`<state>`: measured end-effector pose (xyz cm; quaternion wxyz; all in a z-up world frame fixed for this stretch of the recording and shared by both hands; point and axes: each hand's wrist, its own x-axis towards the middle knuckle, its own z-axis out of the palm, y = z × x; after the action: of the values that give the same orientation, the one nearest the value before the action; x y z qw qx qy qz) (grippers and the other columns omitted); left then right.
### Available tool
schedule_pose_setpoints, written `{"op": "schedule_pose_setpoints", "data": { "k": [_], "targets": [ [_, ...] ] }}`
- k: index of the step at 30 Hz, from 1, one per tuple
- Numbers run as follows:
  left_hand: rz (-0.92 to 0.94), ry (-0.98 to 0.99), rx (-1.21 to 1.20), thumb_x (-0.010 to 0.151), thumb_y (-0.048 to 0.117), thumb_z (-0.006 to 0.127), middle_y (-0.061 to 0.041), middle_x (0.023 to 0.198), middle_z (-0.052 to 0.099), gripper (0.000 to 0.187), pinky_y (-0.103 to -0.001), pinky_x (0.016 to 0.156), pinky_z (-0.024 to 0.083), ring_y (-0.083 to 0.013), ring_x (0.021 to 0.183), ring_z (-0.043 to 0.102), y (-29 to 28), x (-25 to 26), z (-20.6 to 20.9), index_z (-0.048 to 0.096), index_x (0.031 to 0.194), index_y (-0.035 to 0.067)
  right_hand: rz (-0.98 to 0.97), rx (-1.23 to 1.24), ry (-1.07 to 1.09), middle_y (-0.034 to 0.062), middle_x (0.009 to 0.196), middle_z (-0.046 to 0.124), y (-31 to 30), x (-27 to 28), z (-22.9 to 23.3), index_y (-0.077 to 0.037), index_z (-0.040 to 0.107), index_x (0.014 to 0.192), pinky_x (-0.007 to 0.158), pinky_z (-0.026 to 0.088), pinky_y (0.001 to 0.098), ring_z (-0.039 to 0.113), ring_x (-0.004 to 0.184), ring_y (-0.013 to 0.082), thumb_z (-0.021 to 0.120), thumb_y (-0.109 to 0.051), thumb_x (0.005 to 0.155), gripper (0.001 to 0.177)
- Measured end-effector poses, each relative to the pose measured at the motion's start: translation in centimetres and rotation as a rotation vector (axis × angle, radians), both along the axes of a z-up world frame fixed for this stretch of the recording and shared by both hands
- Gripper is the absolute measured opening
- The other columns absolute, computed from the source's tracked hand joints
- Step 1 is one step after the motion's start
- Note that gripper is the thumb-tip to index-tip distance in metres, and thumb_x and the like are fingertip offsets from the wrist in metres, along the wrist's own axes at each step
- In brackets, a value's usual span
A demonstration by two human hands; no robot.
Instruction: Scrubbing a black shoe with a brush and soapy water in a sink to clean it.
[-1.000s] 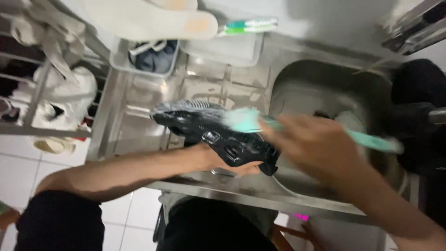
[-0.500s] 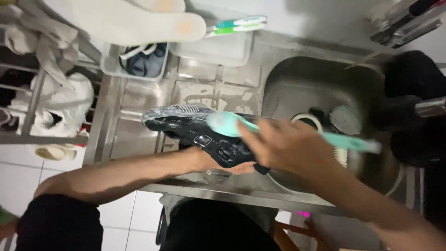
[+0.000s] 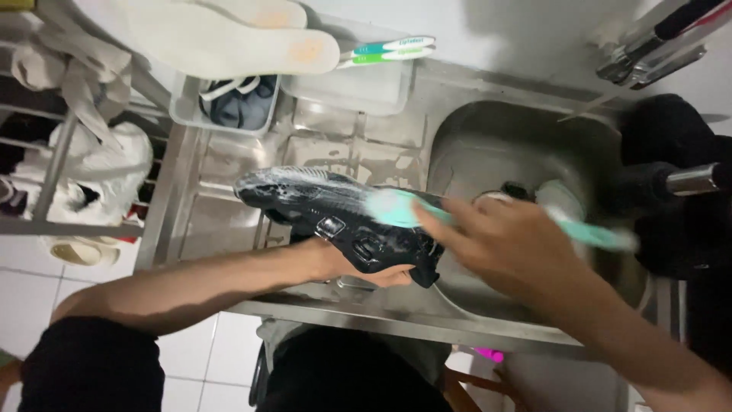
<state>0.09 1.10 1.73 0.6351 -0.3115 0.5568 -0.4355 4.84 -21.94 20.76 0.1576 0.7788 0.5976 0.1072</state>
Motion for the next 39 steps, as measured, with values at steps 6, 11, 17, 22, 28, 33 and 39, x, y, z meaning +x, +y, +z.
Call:
{"op": "schedule_pose_setpoints", "data": {
  "k": [6,11,17,22,28,33,39],
  "targets": [
    [-0.008,0.203,-0.321,0.092,0.017,0.054,-0.009,0.101,0.060,0.014,-0.054,0.092,0.048,-0.0247,0.092,0.060,-0.8,0.3,5.2,0.063,0.092,0.007,-0.199,-0.289,-0.197,-0.0084,0.086,0.064,-4.4,-2.1,1.8,-0.031,0.050,0.152,0.038,0.046,0.0242,0.061,0.054,0.0089,0.077,-0.005,0.078,0.084],
    [-0.001,-0.074,0.113,0.094,0.051,0.049,-0.028,0.167,0.005,0.079,-0.073,0.115,0.024,-0.0530,0.151,0.009,-0.5,-0.1,-1.9,0.031,0.157,0.005,0.007,0.168,-0.259,-0.0071,0.076,0.048,1.2,-1.3,-1.3,-0.035,0.068,0.131,0.041,0.025,0.0268,0.042,0.047,0.0109,0.054,-0.015,0.094,0.045],
    [0.338,2.008,-0.946,0.104,0.020,0.045,0.005,0.071,0.045,0.025,-0.031,0.072,0.037,-0.0118,0.069,0.040,-2.0,0.7,-0.5,0.053,0.081,0.017,0.099,0.183,-0.331,-0.0065,0.079,0.057,7.3,-0.1,0.8,-0.029,0.064,0.141,0.042,0.033,0.0194,0.045,0.054,0.0049,0.071,-0.015,0.096,0.048],
    [0.058,0.310,-0.392,0.107,0.027,0.037,-0.010,0.112,0.058,0.025,-0.044,0.103,0.040,-0.0191,0.103,0.053,-0.6,0.4,1.2,0.054,0.111,0.009,0.026,0.128,-0.149,-0.0006,0.093,0.066,1.1,0.7,0.1,-0.021,0.063,0.141,0.038,0.043,0.0209,0.055,0.055,0.0068,0.072,-0.009,0.089,0.054],
    [0.095,0.404,-0.353,0.108,0.020,0.032,0.004,0.082,0.034,0.022,-0.026,0.080,0.032,-0.0116,0.073,0.033,-0.7,0.6,4.3,0.029,0.087,0.018,-0.218,-0.128,-0.164,-0.0040,0.090,0.061,-6.7,-1.3,0.8,-0.027,0.055,0.149,0.036,0.041,0.0282,0.057,0.052,0.0129,0.069,0.000,0.079,0.076],
    [0.049,0.233,-0.153,0.096,0.021,0.045,-0.001,0.082,0.042,0.017,-0.039,0.084,0.040,-0.0155,0.074,0.041,-0.8,0.2,8.1,0.035,0.085,0.012,-0.222,-0.118,-0.160,-0.0058,0.092,0.063,-5.1,-0.4,0.7,-0.026,0.053,0.151,0.034,0.038,0.0269,0.059,0.052,0.0112,0.075,0.001,0.073,0.085],
    [0.053,0.429,-0.496,0.099,0.011,0.051,-0.006,0.104,0.062,0.008,-0.038,0.098,0.047,-0.0160,0.097,0.058,-1.1,-0.2,2.9,0.052,0.106,0.007,-0.026,-0.059,-0.120,-0.0078,0.085,0.065,3.6,0.3,-0.1,-0.022,0.047,0.156,0.031,0.025,0.0193,0.035,0.039,0.0002,0.068,-0.027,0.089,0.070]
  ]
}}
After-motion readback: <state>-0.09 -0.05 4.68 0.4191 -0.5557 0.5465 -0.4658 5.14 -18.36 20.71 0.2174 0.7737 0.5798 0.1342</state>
